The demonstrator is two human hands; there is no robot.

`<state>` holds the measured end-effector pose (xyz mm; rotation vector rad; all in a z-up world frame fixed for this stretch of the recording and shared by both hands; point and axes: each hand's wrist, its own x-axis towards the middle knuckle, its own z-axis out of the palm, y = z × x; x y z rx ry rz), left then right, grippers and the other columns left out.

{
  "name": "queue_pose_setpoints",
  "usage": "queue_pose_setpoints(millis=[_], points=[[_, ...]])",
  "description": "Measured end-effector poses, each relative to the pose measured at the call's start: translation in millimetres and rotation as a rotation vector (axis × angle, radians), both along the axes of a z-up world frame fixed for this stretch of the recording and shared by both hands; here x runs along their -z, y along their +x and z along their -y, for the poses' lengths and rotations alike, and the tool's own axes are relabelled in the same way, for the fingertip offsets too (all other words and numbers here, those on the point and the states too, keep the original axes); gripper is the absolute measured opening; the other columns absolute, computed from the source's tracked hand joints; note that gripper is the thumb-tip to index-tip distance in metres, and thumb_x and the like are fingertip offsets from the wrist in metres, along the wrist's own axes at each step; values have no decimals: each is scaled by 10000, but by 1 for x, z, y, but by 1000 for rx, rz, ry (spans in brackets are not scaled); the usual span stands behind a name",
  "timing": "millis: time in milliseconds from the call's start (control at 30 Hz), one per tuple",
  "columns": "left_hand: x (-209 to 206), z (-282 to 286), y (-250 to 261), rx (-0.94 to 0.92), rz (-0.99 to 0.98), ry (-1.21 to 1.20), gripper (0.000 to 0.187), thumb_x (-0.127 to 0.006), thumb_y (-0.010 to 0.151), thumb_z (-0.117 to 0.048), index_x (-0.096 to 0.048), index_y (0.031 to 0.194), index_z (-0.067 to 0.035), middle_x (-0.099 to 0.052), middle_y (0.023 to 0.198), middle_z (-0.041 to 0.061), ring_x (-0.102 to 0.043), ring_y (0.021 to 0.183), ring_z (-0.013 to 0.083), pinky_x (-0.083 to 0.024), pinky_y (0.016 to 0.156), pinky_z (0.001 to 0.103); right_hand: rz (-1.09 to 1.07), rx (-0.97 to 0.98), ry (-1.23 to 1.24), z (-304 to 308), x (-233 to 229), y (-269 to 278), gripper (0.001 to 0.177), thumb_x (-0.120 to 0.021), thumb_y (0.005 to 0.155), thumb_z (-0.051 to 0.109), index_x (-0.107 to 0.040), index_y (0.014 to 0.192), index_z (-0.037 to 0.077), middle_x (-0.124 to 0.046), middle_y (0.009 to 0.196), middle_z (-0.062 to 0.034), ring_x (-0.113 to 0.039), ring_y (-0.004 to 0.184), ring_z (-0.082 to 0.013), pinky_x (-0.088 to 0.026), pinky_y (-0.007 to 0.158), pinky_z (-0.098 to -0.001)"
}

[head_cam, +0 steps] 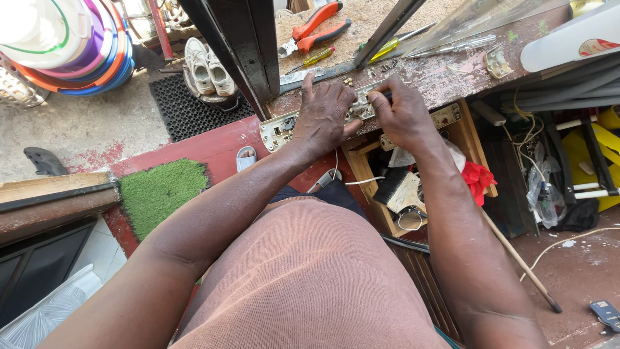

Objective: The person cleans the interior of a disassembled power strip with a paintbrush and then manipulates the internal wires by hand.

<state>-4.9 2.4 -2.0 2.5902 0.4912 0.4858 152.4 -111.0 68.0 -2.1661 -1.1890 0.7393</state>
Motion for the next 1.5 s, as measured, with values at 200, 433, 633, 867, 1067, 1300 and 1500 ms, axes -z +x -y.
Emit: queue_pose_setpoints(millis=[200, 433, 633, 867, 1067, 1300, 1500], points=[[2, 0, -2, 6, -17, -7, 502, -757, 891, -461, -563, 1235, -152, -540, 1128, 48, -547, 1144, 243, -101, 1216, 653, 212, -4, 66, 12, -7, 2, 215, -611, 1110, 285, -581, 1074, 75, -687, 781, -103, -702, 696, -243, -538, 584, -409], [1, 0, -1, 9, 8, -12, 457, -769, 886, -454, -582, 1208, -190, -537, 1133, 35, -543, 1163, 242, -101, 1212, 646, 197, -42, 90, 9, -4, 0, 183, -640, 1073, 223, -588, 1069, 48, -685, 775, -167, -720, 701, -332, -534, 615, -461], [2, 0, 0, 13, -2, -28, 470, -755, 877, -449, -585, 1243, -207, -545, 1151, 32, -538, 1189, 241, -91, 1224, 653, 350, -118, 128, 0, 5, -10, 170, -672, 1050, 190, -590, 1060, 42, -700, 807, -197, -691, 754, -432, -516, 622, -524], [3, 0, 2, 18, -37, 6, 544, -736, 905, -471, -546, 1322, -178, -543, 1131, 58, -543, 1143, 260, -80, 1203, 661, 291, -96, 128, -4, 8, -9, 178, -651, 1061, 189, -571, 1035, 32, -668, 715, -174, -691, 651, -359, -507, 540, -461], [7, 1, 1, 9, -43, 7, 601, -730, 909, -484, -498, 1370, -176, -545, 1133, 67, -556, 1135, 249, -74, 1220, 655, 35, 67, -4, 6, 17, -6, 150, -572, 1102, 213, -563, 1035, 79, -649, 710, -41, -640, 568, -131, -508, 442, -280], [2, 1, -2, 1, -40, -10, 596, -741, 904, -494, -539, 1348, -151, -547, 1140, 61, -549, 1146, 248, -94, 1234, 640, -206, 240, 152, 28, 15, -3, 180, -617, 1091, 241, -567, 1056, 71, -626, 736, -45, -604, 599, -102, -478, 496, -263], [-6, 0, -1, 27, -80, -9, 404, -742, 921, -480, -636, 1235, -248, -549, 1132, 37, -537, 1172, 229, -66, 1224, 648, 179, 133, 244, 26, 16, -9, 175, -640, 1088, 212, -596, 1096, 44, -702, 826, -115, -708, 725, -224, -540, 630, -384]])
